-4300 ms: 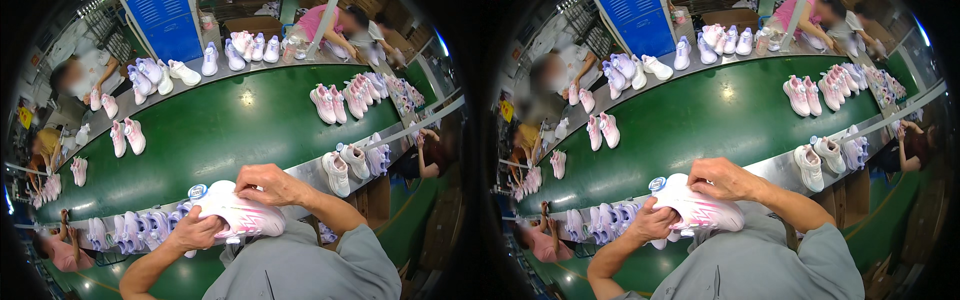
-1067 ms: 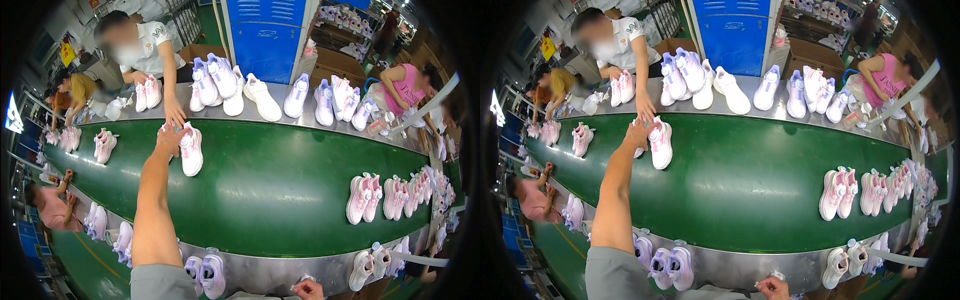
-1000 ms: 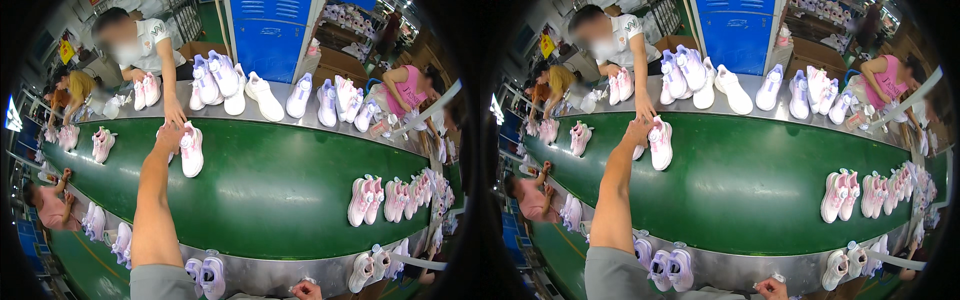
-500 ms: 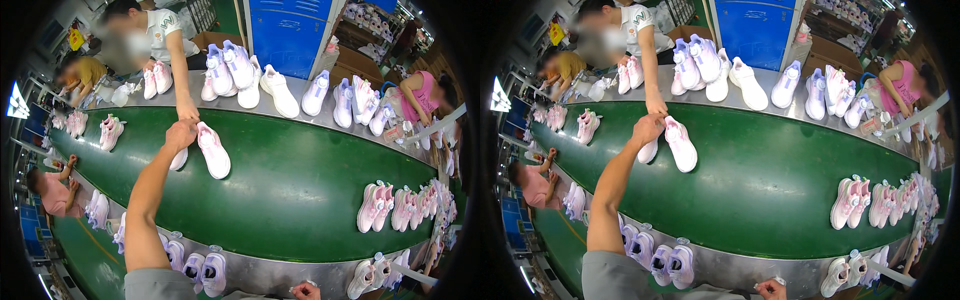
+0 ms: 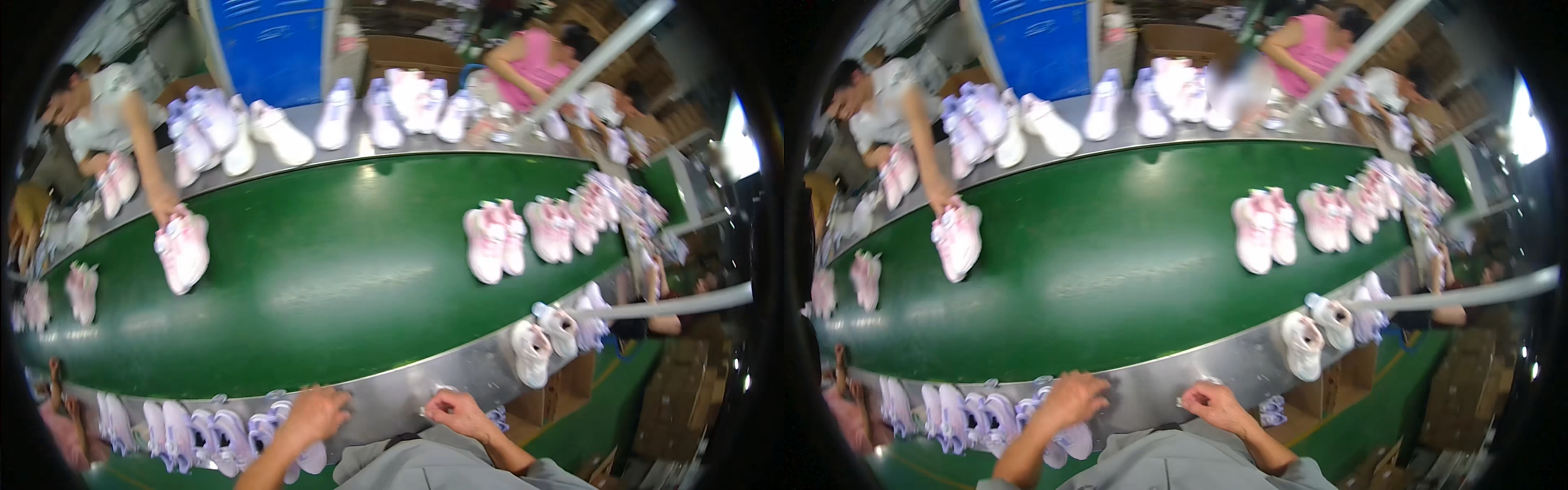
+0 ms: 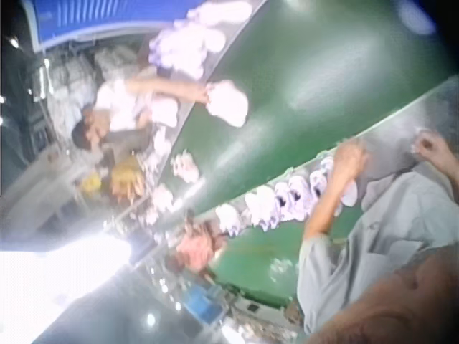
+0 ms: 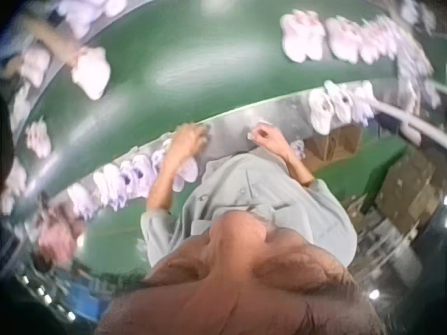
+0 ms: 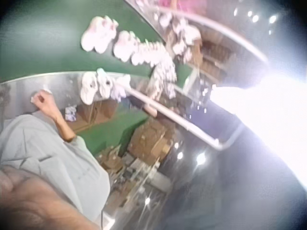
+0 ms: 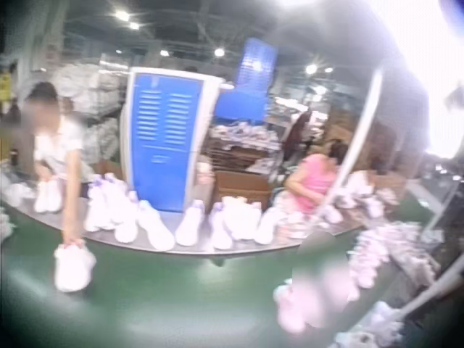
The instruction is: The person picks up pairs of sneakers from a moving conveyor belt, rotates them to view different sides, and places them back on the belt. The person repeats this process for multiple pairs of shoes.
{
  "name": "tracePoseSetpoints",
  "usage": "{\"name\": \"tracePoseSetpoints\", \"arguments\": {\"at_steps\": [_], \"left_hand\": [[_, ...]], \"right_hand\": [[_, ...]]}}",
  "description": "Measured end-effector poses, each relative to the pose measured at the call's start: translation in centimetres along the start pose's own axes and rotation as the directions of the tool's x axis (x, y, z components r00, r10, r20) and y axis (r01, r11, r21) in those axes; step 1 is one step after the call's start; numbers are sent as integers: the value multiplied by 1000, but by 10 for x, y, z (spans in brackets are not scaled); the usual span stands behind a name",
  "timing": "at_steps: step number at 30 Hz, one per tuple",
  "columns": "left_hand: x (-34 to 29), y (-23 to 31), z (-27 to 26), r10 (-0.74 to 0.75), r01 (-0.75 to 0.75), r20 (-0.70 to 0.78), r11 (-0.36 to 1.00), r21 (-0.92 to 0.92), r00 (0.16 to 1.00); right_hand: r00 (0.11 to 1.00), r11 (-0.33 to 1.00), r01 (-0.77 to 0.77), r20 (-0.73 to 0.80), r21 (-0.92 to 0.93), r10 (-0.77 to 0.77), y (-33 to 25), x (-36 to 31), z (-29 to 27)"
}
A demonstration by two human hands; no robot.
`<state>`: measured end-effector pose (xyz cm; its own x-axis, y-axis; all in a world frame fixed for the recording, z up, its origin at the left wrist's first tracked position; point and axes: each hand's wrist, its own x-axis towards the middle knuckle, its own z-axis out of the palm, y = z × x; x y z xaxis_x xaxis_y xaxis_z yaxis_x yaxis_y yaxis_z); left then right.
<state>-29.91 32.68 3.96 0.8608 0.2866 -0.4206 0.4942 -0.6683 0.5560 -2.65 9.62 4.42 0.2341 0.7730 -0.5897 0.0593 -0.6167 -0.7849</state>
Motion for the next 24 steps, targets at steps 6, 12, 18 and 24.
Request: {"name": "tracePoseSetpoints", "arguments": {"at_steps": [6,12,18,24], "left_hand": [[-13,89,77,21,-15,69,996,-83,997],[-16,85,92,-87,86,93,996,9,992],[-9,91,66,-167,172,-39,956,239,985],[-7,119,79,-165,174,-102,981,89,981]], "right_hand": [[996,994,65,-69,88,-59,11,-49,-9],[984,991,78,-166,109,-59,46,-99,-20],[980,992,104,-180,71,-90,60,-105,-50],[966,979,193,-159,-72,-202,46,-89,-71]]}}
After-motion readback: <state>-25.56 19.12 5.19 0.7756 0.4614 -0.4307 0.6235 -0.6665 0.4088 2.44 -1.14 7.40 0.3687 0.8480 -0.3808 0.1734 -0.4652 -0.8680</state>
